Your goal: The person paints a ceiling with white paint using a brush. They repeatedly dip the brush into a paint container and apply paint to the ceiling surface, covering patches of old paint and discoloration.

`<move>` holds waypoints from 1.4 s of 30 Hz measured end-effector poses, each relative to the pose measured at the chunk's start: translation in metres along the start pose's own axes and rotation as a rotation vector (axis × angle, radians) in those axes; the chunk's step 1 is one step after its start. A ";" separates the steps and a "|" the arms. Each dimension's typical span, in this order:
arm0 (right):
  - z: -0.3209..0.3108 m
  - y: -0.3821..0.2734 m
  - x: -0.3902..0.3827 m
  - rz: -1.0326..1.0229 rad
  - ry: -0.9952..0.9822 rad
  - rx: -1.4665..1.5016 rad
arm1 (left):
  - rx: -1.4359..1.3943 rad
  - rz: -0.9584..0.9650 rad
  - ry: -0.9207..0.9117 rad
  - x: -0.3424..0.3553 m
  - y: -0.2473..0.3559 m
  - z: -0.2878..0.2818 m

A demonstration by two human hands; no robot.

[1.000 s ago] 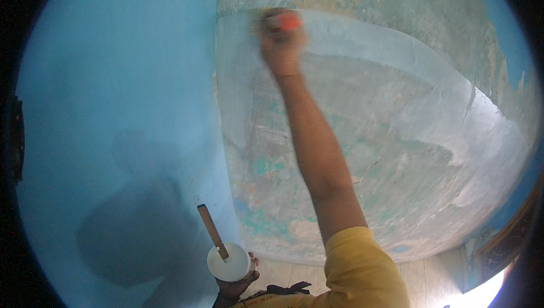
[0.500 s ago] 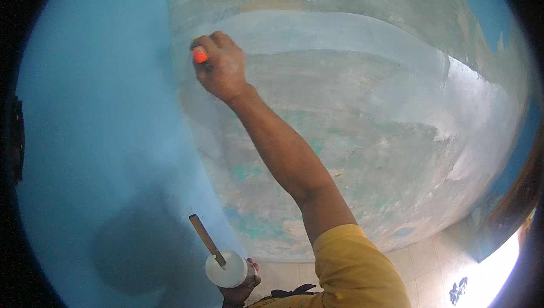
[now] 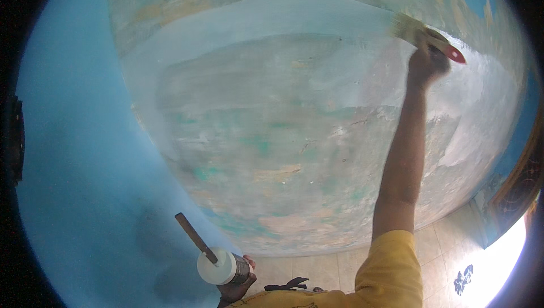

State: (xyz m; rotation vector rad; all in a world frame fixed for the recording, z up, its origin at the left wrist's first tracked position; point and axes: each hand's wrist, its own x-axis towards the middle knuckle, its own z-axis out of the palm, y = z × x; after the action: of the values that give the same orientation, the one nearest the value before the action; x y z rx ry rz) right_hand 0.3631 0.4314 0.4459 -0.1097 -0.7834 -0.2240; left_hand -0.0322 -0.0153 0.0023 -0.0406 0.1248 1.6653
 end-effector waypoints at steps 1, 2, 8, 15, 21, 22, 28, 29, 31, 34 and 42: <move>-0.019 0.007 0.011 -0.016 0.012 -0.111 | 0.261 0.069 0.040 -0.003 -0.005 0.017; -0.027 0.005 0.017 0.011 0.081 -0.151 | 0.385 0.111 0.057 -0.008 -0.011 0.027; 0.020 -0.020 -0.025 -0.548 -0.200 -0.653 | 0.845 0.135 0.094 -0.013 -0.014 0.037; 0.124 -0.164 -0.115 -0.358 -0.540 0.126 | -0.341 -0.091 -0.076 -0.003 -0.008 0.012; 0.012 -0.033 -0.010 0.191 -0.187 0.261 | -0.179 -0.070 -0.032 -0.030 -0.017 0.032; -0.021 -0.010 0.018 0.147 -0.112 0.189 | -0.155 -0.060 -0.038 -0.037 -0.015 0.034; -0.105 0.002 0.063 0.056 0.043 -0.375 | -0.155 -0.003 0.043 -0.046 -0.036 0.057; -0.106 -0.002 0.054 -0.316 -0.172 -0.894 | 0.000 0.015 0.038 -0.046 -0.038 0.058; -0.046 -0.023 0.000 -0.331 -0.211 -0.321 | 0.495 0.093 0.051 -0.040 -0.047 0.067; 0.047 -0.118 -0.096 -0.487 -0.445 -0.407 | -0.348 -0.005 0.038 -0.050 -0.045 0.057; 0.105 -0.248 -0.235 -0.459 -1.155 0.326 | -0.270 -0.076 -0.092 -0.026 -0.024 0.056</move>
State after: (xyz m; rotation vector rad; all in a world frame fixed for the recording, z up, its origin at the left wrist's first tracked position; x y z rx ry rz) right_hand 0.0701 0.2470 0.3575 0.2870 -1.9867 -0.4728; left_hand -0.0035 -0.0328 0.0591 -0.1705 -0.1697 1.5958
